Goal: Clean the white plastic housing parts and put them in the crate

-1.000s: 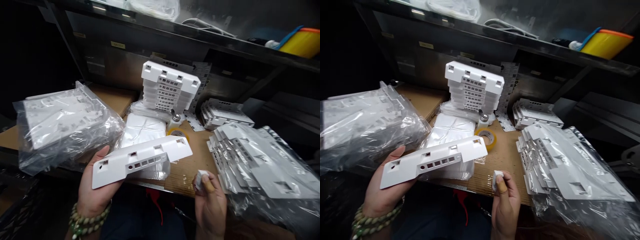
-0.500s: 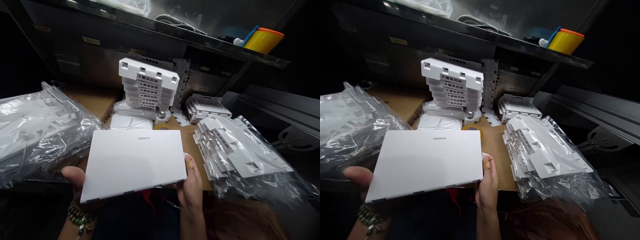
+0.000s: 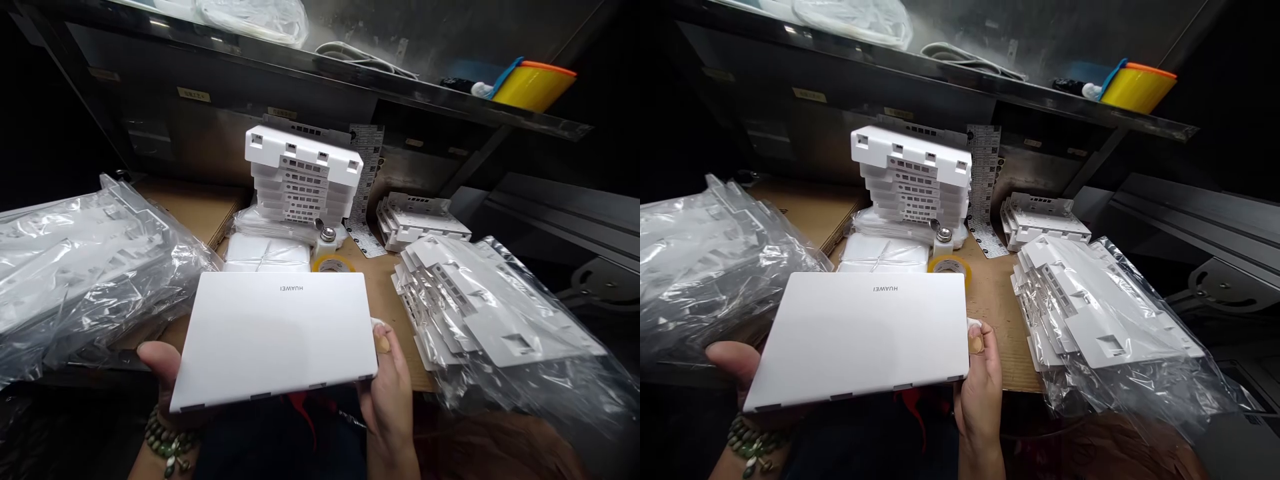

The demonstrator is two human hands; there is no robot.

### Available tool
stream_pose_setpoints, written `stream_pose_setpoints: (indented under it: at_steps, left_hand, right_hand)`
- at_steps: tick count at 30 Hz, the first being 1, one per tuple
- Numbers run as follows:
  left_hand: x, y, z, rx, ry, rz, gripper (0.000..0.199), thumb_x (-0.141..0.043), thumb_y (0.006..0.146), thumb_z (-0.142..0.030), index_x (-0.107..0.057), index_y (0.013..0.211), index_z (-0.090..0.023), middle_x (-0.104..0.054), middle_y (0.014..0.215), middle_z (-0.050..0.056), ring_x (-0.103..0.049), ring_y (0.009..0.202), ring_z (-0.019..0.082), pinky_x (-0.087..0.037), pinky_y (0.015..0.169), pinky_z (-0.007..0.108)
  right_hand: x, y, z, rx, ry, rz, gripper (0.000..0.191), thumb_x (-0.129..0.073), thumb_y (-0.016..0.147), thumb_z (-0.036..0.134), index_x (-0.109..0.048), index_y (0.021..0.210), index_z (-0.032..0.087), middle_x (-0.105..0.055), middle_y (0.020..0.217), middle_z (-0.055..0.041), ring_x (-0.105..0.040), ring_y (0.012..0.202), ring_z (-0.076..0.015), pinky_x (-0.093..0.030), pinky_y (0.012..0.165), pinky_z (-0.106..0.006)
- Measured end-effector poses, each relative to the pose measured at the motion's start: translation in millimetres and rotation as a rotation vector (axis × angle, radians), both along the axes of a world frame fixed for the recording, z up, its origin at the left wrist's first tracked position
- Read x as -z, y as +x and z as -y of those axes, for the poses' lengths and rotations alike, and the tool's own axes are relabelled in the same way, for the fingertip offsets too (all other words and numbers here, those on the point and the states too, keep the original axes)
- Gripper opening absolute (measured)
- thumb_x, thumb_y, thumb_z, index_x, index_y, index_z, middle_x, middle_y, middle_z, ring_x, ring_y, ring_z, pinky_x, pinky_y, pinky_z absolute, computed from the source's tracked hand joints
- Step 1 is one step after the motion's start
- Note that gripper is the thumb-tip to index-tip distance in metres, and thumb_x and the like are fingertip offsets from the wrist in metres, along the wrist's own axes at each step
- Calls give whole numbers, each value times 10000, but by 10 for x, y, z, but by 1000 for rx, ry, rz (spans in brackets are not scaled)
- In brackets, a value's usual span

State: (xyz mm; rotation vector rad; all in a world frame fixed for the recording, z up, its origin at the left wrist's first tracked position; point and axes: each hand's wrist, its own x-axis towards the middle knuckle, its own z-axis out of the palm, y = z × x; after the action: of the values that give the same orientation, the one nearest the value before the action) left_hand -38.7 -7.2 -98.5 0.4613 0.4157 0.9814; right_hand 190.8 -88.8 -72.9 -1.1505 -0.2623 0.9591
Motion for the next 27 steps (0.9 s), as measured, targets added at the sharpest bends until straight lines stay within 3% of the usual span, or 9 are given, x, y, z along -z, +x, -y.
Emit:
stream_pose_setpoints:
  at_steps: [5,7,9,11,13,16,19,22,27]
  left_hand:
    - [-304,-14,-18,-35,-6,-283,812,-716,529,-919,-795,1016,-273,-816,977,70,-687,1172,404,-619,892,428]
    - [-406,-45,-44,-73,30,-490,622,-898,551,-682,-801,982,-243,-815,988,75,-729,1067,378,-642,791,369]
    - [-451,-85,-60,-126,65,-706,448,-960,588,-430,-807,960,-234,-817,926,51,-760,894,309,-640,689,308]
    - [-461,-117,-61,-254,177,-888,331,-945,608,-385,-820,883,-251,-808,827,17,-743,775,264,-629,635,282]
    - [-467,-128,-56,-397,420,-1003,237,-912,629,-431,-826,786,-275,-794,771,6,-724,748,259,-619,635,279]
    - [-488,-102,-67,-465,834,-990,141,-834,704,-437,-827,702,-296,-789,726,25,-726,692,272,-595,608,309]
    - [-504,-55,-85,-420,1031,-884,82,-798,748,-377,-838,716,-312,-793,686,36,-732,613,270,-583,578,317]
    - [-530,-12,-60,-401,1008,-863,47,-814,770,-346,-843,750,-314,-803,712,29,-742,645,259,-582,639,308]
    - [-596,40,34,-358,838,-839,136,-886,723,-393,-846,742,-265,-796,715,39,-717,677,259,-551,668,317]
  right_hand:
    - [177,91,103,106,77,179,335,-698,917,539,-587,1054,254,-678,788,28,-617,633,-139,-502,561,-228]
    - [269,183,152,144,155,369,282,-680,938,494,-582,1047,253,-691,780,24,-646,632,-145,-528,569,-238]
    - [314,274,175,158,226,594,220,-668,952,436,-595,1039,247,-714,801,11,-697,682,-158,-565,614,-257]
    - [291,335,166,154,253,783,174,-651,968,378,-604,1057,237,-751,893,-23,-745,799,-182,-600,709,-299]
    - [215,353,141,186,240,852,158,-628,987,348,-591,1087,231,-767,983,-48,-758,852,-183,-609,763,-320]
    - [77,328,118,249,179,688,180,-597,1013,385,-536,1111,247,-768,994,-30,-729,644,-131,-561,558,-234]
    - [-29,297,123,112,142,391,275,-598,993,498,-490,1084,262,-768,964,-16,-614,403,-95,-402,332,-175]
    - [-92,281,123,-1,135,204,350,-638,947,553,-477,1040,256,-772,908,-20,-628,399,-119,-447,323,-191]
    - [-142,244,110,-9,107,127,424,-725,872,577,-498,1017,250,-755,796,2,-674,454,-152,-525,362,-217]
